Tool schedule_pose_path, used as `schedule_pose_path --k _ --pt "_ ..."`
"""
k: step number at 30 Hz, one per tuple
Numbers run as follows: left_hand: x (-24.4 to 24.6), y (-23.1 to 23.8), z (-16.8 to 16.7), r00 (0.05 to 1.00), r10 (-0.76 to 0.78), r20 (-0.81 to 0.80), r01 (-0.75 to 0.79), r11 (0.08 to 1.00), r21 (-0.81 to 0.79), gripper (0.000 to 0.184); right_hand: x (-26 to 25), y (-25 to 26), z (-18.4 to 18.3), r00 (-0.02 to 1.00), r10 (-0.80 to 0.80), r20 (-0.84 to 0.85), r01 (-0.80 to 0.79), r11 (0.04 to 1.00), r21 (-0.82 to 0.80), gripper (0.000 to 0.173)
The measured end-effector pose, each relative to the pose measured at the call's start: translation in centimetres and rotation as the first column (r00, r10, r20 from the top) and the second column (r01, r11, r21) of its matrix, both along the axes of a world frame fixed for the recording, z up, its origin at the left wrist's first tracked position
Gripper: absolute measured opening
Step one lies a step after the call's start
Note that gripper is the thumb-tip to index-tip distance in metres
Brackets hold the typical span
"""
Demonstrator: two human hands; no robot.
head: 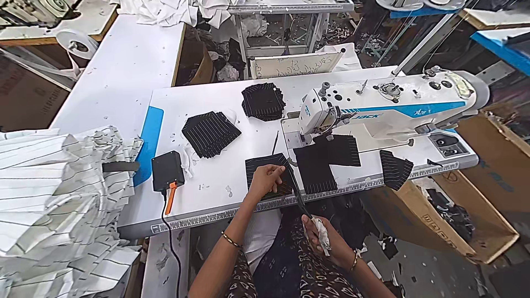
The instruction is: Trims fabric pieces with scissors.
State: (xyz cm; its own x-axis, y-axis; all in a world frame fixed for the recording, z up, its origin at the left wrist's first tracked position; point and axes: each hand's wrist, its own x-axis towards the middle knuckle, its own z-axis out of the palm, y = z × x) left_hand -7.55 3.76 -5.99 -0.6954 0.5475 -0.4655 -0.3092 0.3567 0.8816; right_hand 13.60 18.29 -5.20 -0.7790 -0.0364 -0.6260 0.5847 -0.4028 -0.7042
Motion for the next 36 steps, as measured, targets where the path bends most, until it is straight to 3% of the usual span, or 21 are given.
schedule_pose_path --k 2,5,12,21,36 --pt "0.2 1.0 -0.3 0.990 0.134 0.038 -0.136 0.988 0.067 0.024 0.1 -0.3 -0.1 1.000 0.000 -0.005 0.000 1.000 -0.001 0.032" --pt "0.0 1.9 -0.7 0.979 0.193 0.068 -0.198 0.978 0.072 0.017 0.3 -0.6 -0.3 1.000 -0.003 0.016 0.003 1.000 0.022 0.032" --pt "-0.4 1.7 -0.6 0.987 0.124 0.105 -0.131 0.989 0.069 0.017 0.6 0.3 -1.0 0.999 0.031 -0.020 -0.032 0.999 -0.041 0.031" --pt "-0.8 1.7 -0.6 0.988 0.080 0.131 -0.087 0.995 0.050 0.018 -1.6 0.8 -0.9 0.997 0.073 0.018 -0.074 0.994 0.082 0.031" --pt "-0.9 1.5 -0.6 0.989 0.018 0.150 -0.023 0.999 0.034 0.015 -2.7 1.8 -0.8 0.995 0.097 0.014 -0.098 0.992 0.077 0.033"
